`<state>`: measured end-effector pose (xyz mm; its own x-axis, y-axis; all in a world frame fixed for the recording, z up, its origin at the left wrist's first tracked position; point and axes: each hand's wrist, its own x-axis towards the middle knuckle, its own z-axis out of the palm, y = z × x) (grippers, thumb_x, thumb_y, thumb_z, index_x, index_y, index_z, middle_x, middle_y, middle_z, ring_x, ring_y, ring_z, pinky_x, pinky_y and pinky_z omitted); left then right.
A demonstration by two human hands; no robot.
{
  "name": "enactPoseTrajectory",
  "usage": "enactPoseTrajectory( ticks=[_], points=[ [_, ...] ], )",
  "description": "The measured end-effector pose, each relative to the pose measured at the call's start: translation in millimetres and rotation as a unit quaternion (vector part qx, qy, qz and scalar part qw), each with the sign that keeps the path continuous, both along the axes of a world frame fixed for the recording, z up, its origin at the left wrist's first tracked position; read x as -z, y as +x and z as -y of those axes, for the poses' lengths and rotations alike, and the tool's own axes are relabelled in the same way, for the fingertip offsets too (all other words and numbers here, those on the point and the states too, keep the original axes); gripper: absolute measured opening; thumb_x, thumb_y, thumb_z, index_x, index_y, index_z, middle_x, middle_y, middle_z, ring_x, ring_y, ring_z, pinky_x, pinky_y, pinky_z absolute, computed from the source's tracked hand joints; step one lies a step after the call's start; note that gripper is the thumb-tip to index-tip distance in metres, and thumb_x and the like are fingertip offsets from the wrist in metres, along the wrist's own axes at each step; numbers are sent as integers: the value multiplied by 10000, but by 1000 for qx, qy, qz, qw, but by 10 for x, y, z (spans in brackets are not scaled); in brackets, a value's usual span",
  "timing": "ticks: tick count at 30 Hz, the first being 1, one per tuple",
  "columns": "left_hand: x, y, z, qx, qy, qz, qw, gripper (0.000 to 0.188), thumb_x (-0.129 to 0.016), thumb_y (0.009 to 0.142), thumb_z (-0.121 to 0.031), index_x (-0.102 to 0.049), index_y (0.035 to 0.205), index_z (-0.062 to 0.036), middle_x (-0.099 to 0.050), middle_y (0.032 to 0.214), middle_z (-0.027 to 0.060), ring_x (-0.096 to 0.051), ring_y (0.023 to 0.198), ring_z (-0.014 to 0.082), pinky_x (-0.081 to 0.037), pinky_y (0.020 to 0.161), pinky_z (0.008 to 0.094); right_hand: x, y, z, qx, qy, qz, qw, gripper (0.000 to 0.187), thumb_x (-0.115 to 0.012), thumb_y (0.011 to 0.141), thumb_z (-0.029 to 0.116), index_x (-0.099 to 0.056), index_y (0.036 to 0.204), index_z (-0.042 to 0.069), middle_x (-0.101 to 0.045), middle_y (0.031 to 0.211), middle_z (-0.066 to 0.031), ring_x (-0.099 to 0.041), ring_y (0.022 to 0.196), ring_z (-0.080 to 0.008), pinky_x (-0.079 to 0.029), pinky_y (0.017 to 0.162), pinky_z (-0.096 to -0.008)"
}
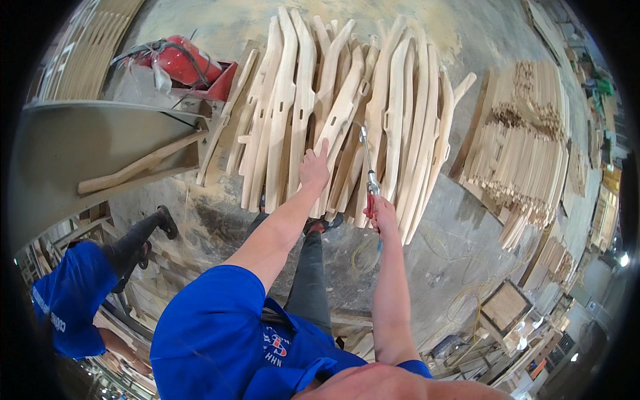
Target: The person uses a handheld tool to smooth or deburr the edges of multiple wooden chair legs. They handle the parts one at a time, moving them between piles on the floor and a nearby workbench.
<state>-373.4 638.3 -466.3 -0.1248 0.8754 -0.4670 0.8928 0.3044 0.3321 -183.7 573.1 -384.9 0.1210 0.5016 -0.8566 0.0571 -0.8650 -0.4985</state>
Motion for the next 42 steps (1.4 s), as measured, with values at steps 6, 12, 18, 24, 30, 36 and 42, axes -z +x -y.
enactPoseTrajectory(
  ticks=[6, 12, 18, 24, 30, 36, 42],
  points=[
    [-182, -96, 33, 26, -14, 13, 999, 753, -480, 781, -14, -165, 1413, -274, -433, 1038, 147, -500, 965, 287, -433, 792, 385, -61, -36, 72, -32, -4, -30, 999, 386, -407, 918, 400, -508, 1097, 73, -587, 667, -71, -332, 336, -60, -255, 300, -214],
    [-284, -307, 43, -20, 36, -7, 999, 697, -503, 787, -57, -237, 1396, -270, -448, 1026, 125, -504, 949, 269, -427, 775, 387, -115, -21, 190, 60, 33, -72, 995, 376, -414, 919, 385, -502, 1109, 73, -620, 767, -84, -368, 368, -65, -279, 322, -216],
    [-37, -744, 224, -71, 155, -69, 983, 694, -555, 771, -116, -258, 1383, -250, -440, 1087, 144, -502, 928, 279, -418, 753, 398, 39, -80, 491, 84, 50, -74, 992, 345, -413, 928, 349, -522, 1002, 31, -619, 769, -82, -389, 378, -74, -304, 321, -221],
    [256, -811, 233, -112, 126, -146, 975, 734, -606, 759, -136, -234, 1386, -227, -397, 1146, 157, -450, 1013, 314, -387, 788, 452, 165, -115, 750, 111, 32, -62, 991, 333, -415, 929, 341, -525, 1009, 36, -613, 754, -65, -386, 377, -70, -301, 320, -219],
    [236, -433, 126, -38, 166, -152, 974, 667, -598, 775, -177, -277, 1358, -205, -362, 1243, 162, -373, 1113, 314, -360, 861, 456, 188, 96, 771, 102, 28, -17, 994, 332, -420, 928, 334, -536, 989, 30, -611, 739, -81, -379, 362, -74, -298, 312, -219],
    [352, 51, -47, -44, 33, 125, 991, 545, -585, 786, -234, -371, 1260, -71, -505, 1124, 211, -477, 1056, 366, -405, 875, 445, 331, 53, 308, 84, 67, -26, 994, 347, -448, 917, 338, -563, 974, 15, -594, 677, -60, -367, 346, -66, -273, 321, -210],
    [455, 241, -139, -133, -78, 147, 977, 359, -554, 804, -216, -424, 1047, 15, -590, 948, 244, -576, 904, 392, -462, 783, 453, 312, 149, -901, -77, 98, 130, 984, 407, -377, 919, 354, -580, 908, 2, -556, 619, -71, -547, 537, -151, -402, 448, -292]
  ],
)
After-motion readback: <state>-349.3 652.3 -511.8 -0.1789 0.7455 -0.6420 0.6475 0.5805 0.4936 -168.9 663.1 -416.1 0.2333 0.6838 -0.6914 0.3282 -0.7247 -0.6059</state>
